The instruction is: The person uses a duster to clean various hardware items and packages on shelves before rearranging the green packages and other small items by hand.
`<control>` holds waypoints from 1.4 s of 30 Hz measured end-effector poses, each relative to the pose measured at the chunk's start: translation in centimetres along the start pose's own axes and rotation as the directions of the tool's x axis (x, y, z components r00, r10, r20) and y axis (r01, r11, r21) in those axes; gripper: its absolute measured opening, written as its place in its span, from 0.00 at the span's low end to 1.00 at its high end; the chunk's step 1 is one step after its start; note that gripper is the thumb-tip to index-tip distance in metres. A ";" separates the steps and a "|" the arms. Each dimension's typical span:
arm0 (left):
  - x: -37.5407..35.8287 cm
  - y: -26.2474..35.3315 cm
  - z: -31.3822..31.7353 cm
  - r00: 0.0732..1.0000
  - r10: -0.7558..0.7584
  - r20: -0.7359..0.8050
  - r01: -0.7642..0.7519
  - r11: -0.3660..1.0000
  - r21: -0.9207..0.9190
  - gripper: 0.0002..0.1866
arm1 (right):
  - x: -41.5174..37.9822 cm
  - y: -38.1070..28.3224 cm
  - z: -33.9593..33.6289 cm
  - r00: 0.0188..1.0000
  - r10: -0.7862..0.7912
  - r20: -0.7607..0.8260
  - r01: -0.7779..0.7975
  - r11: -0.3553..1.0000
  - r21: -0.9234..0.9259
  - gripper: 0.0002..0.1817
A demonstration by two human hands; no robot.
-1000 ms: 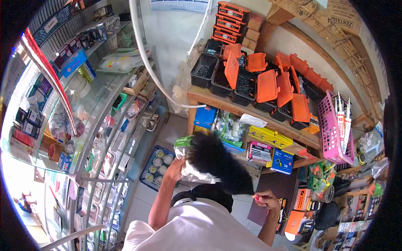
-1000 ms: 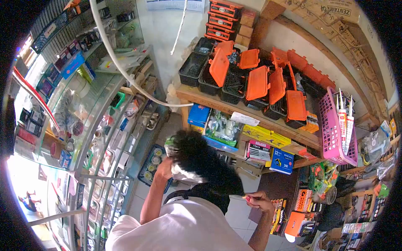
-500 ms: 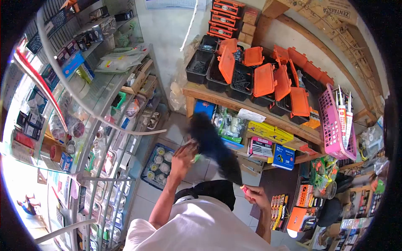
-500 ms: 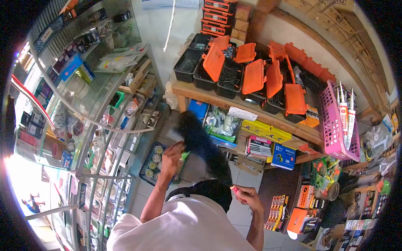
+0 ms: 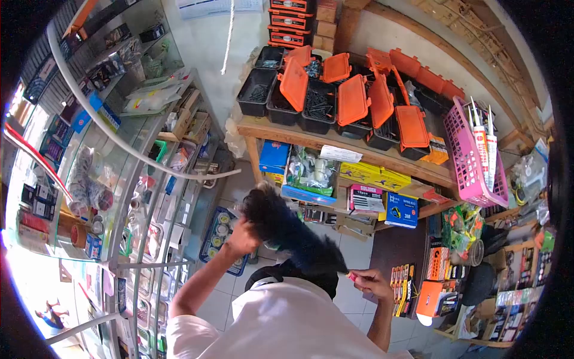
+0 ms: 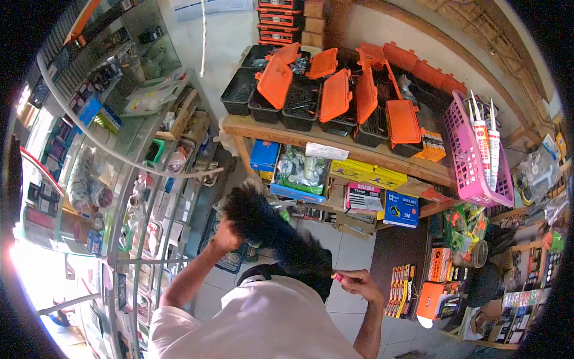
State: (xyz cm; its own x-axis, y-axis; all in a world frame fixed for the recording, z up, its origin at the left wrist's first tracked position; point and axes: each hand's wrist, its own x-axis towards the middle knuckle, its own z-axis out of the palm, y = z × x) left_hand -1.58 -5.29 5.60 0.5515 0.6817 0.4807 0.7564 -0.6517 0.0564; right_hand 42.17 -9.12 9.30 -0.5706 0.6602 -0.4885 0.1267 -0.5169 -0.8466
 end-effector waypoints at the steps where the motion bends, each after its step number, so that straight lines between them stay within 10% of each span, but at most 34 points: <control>1: 0.0 0.2 0.1 0.996 0.070 0.053 -0.071 0.997 0.028 0.19 | 0.0 0.3 -0.2 0.997 -0.051 -0.060 0.050 0.999 -0.013 0.20; 7: 1.4 2.7 -0.5 0.883 0.337 0.328 -0.316 0.942 -0.117 0.22 | -0.7 -2.3 0.4 1.000 0.012 -0.017 -0.013 0.999 -0.030 0.19; 8: 2.0 3.2 -0.5 0.977 0.210 -0.048 -0.212 0.976 -0.051 0.22 | -0.8 -2.2 0.1 0.999 -0.041 -0.036 0.038 0.996 -0.076 0.19; 9: 2.4 2.8 -0.6 0.976 0.210 -0.049 -0.213 0.976 -0.053 0.22 | -0.8 -2.1 -0.1 0.994 -0.095 -0.052 0.088 0.988 -0.125 0.19; 12: 4.0 2.1 -0.9 0.732 0.614 0.297 -0.664 0.740 0.106 0.23 | -0.7 -1.7 -0.5 0.991 -0.072 -0.116 0.063 0.995 -0.079 0.18; 16: 3.5 1.3 -0.5 0.744 0.579 0.333 -0.622 0.783 0.026 0.24 | -1.3 -2.4 -0.6 0.998 -0.049 -0.027 0.047 0.998 -0.050 0.19; 17: 2.9 1.5 -0.2 0.914 0.342 0.219 -0.324 0.939 -0.116 0.24 | -1.1 -2.4 -0.6 0.999 -0.048 -0.026 0.047 0.998 -0.048 0.19; 23: 3.4 1.0 -1.0 0.786 0.570 0.239 -0.607 0.784 0.128 0.24 | 0.1 -2.1 -0.1 0.987 -0.019 -0.160 0.006 0.997 -0.081 0.19; 25: 1.8 1.4 -0.7 0.900 0.367 0.236 -0.386 0.921 0.042 0.22 | -0.2 -1.9 -0.2 0.997 -0.073 0.008 0.073 0.996 -0.043 0.19; 26: 1.3 2.2 -0.6 0.962 -0.112 0.250 0.245 0.758 -0.605 0.20 | -0.1 -2.1 -0.2 0.997 -0.074 0.006 0.074 0.996 -0.039 0.19; 27: 1.0 1.9 -0.4 0.961 -0.109 0.254 0.245 0.758 -0.605 0.20 | 0.2 -2.5 -0.1 0.998 -0.051 -0.029 0.049 0.997 -0.063 0.19; 29: 0.5 0.7 -0.1 0.888 0.435 0.150 -0.440 0.898 -0.006 0.21 | 0.5 -2.5 0.5 0.998 -0.026 -0.063 0.021 0.997 -0.080 0.19; 33: -0.6 0.1 0.0 0.939 0.328 0.104 -0.328 0.944 -0.016 0.20 | 1.0 -1.7 0.3 0.999 -0.010 -0.035 0.010 1.000 -0.008 0.20; 35: -2.0 0.0 0.7 0.958 -0.087 0.273 0.233 0.792 -0.564 0.24 | 1.3 -1.5 0.4 0.998 -0.018 0.054 0.017 1.000 0.018 0.21; 36: -2.6 -0.3 1.2 0.957 -0.087 0.275 0.234 0.793 -0.563 0.24 | 1.7 -1.7 0.6 0.999 -0.050 0.010 0.050 0.998 0.022 0.20; 38: 0.4 0.6 -2.5 0.965 0.220 -0.142 -0.192 0.963 0.189 0.15 | 2.3 -2.1 0.8 0.996 -0.083 -0.031 0.084 0.996 0.027 0.19; 41: -0.9 0.4 -2.5 0.975 0.067 -0.210 -0.062 0.998 0.033 0.16 | 2.7 -2.4 0.6 0.999 -0.019 0.043 0.016 0.996 0.085 0.19; 42: -1.8 0.6 -1.3 0.939 -0.280 -0.199 0.162 0.873 -0.460 0.16 | 2.7 -2.0 0.3 0.998 -0.043 0.048 0.041 0.999 0.036 0.19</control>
State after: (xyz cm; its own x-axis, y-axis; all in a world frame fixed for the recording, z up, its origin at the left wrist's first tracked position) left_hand -2.59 -7.37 5.93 0.2363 0.7565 0.6099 0.5878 -0.6110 0.5302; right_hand 40.11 -6.47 9.79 -0.6138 0.6547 -0.4412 0.0740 -0.5087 -0.8578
